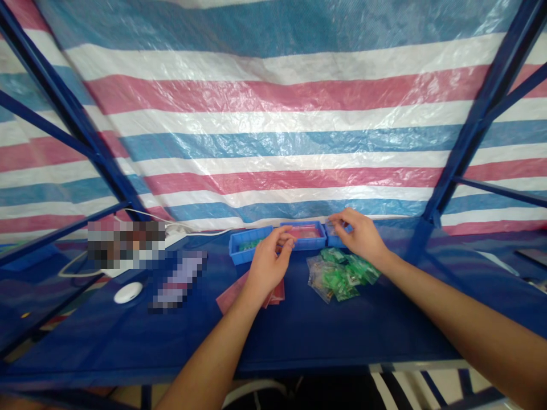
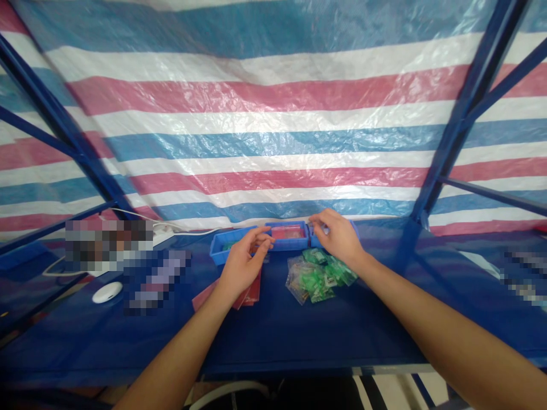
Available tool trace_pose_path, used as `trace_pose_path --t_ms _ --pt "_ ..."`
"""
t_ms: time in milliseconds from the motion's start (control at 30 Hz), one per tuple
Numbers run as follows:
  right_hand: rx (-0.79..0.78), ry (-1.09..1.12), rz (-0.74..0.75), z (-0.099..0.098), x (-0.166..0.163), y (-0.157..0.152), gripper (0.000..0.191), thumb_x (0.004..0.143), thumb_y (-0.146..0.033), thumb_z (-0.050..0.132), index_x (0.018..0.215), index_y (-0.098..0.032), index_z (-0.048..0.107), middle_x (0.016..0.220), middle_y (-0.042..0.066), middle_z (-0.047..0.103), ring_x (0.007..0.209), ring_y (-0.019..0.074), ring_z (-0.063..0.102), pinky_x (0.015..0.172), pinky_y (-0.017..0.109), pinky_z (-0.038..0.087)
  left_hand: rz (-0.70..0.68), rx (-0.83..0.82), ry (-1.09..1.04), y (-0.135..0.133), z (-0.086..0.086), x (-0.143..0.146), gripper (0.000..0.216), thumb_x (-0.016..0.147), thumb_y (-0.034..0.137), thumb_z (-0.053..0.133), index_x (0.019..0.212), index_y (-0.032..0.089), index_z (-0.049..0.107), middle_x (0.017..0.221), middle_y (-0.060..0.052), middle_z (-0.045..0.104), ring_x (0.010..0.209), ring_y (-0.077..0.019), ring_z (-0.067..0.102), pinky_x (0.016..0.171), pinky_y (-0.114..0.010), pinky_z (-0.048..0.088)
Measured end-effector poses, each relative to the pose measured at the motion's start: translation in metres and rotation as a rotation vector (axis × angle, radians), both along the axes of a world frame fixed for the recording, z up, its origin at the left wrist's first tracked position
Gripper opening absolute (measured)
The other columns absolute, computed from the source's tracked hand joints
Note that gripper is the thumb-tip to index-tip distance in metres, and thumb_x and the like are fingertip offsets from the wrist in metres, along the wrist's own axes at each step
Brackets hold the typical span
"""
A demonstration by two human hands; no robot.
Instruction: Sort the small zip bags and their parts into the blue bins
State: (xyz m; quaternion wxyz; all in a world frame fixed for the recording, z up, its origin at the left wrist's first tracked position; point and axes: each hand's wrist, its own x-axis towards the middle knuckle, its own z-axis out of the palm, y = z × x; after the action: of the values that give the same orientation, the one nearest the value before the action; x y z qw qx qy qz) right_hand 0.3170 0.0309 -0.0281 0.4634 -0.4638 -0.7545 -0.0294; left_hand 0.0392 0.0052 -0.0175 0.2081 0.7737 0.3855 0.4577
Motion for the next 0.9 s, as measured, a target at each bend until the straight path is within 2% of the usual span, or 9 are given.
trace_pose_path --t_ms 167,267,433,600,700,800,900 --pt "-0.022 -0.204 -0.231 -0.004 0.034 0.024 0.024 0.093 -0.025 0.055 0.107 -0.019 0.073 0.097 0.011 0.073 0.099 0.0286 0.066 0.09 0.038 0.05 0.043 0.124 0.147 -0.002 0.001 -0.003 0.033 0.102 0.029 0.054 0.133 0.022 0.062 0.11 -0.007 0.075 0.096 -0.0218 0.072 0.079 -0.032 0.059" --pt "-0.111 -0.327 -0.346 -0.005 0.046 0.03 0.022 0.091 -0.025 0.057 0.101 -0.018 0.074 0.092 0.011 0.075 0.092 0.0279 0.067 0.087 0.037 0.048 0.048 0.167 0.217 -0.003 -0.001 -0.002 0.032 0.101 0.026 0.054 0.13 0.022 0.065 0.114 -0.008 0.075 0.102 -0.0232 0.071 0.082 -0.032 0.059" --pt "-0.168 -0.493 -0.528 -0.004 0.058 0.031 0.032 0.096 -0.039 0.054 0.093 -0.019 0.079 0.092 0.015 0.077 0.094 0.0329 0.067 0.084 0.041 0.044 0.064 0.178 0.245 -0.004 0.001 -0.002 0.029 0.101 0.025 0.053 0.126 0.022 0.067 0.114 -0.008 0.074 0.101 -0.0229 0.07 0.084 -0.033 0.059" --pt "-0.233 -0.511 -0.515 -0.005 0.057 0.033 0.043 0.098 -0.05 0.053 0.085 -0.019 0.08 0.085 0.016 0.078 0.089 0.0328 0.069 0.081 0.04 0.045 0.077 0.195 0.267 -0.01 0.012 -0.01 0.025 0.103 0.027 0.051 0.118 0.023 0.07 0.112 -0.007 0.073 0.1 -0.0229 0.07 0.087 -0.035 0.058" --pt "-0.221 -0.501 -0.489 -0.003 0.053 0.031 0.044 0.099 -0.048 0.051 0.083 -0.019 0.079 0.082 0.015 0.077 0.087 0.0314 0.069 0.08 0.039 0.045 0.12 0.214 0.305 -0.021 0.016 -0.022 0.024 0.103 0.029 0.051 0.116 0.024 0.07 0.114 -0.008 0.073 0.106 -0.0244 0.069 0.096 -0.039 0.056" --pt "-0.16 -0.473 -0.481 0.001 0.049 0.027 0.044 0.101 -0.046 0.048 0.081 -0.02 0.077 0.082 0.014 0.077 0.086 0.0304 0.068 0.08 0.039 0.045 0.18 0.187 0.421 -0.043 0.007 -0.042 0.028 0.101 0.033 0.055 0.123 0.024 0.069 0.127 -0.009 0.069 0.123 -0.0281 0.062 0.111 -0.046 0.048" --pt "-0.11 -0.434 -0.438 0.005 0.043 0.021 0.044 0.102 -0.045 0.048 0.079 -0.02 0.075 0.081 0.013 0.076 0.085 0.0295 0.067 0.081 0.038 0.044 0.335 0.088 0.56 -0.07 -0.014 -0.064 0.045 0.097 0.043 0.061 0.139 0.026 0.063 0.146 -0.01 0.061 0.139 -0.0362 0.052 0.115 -0.057 0.043"
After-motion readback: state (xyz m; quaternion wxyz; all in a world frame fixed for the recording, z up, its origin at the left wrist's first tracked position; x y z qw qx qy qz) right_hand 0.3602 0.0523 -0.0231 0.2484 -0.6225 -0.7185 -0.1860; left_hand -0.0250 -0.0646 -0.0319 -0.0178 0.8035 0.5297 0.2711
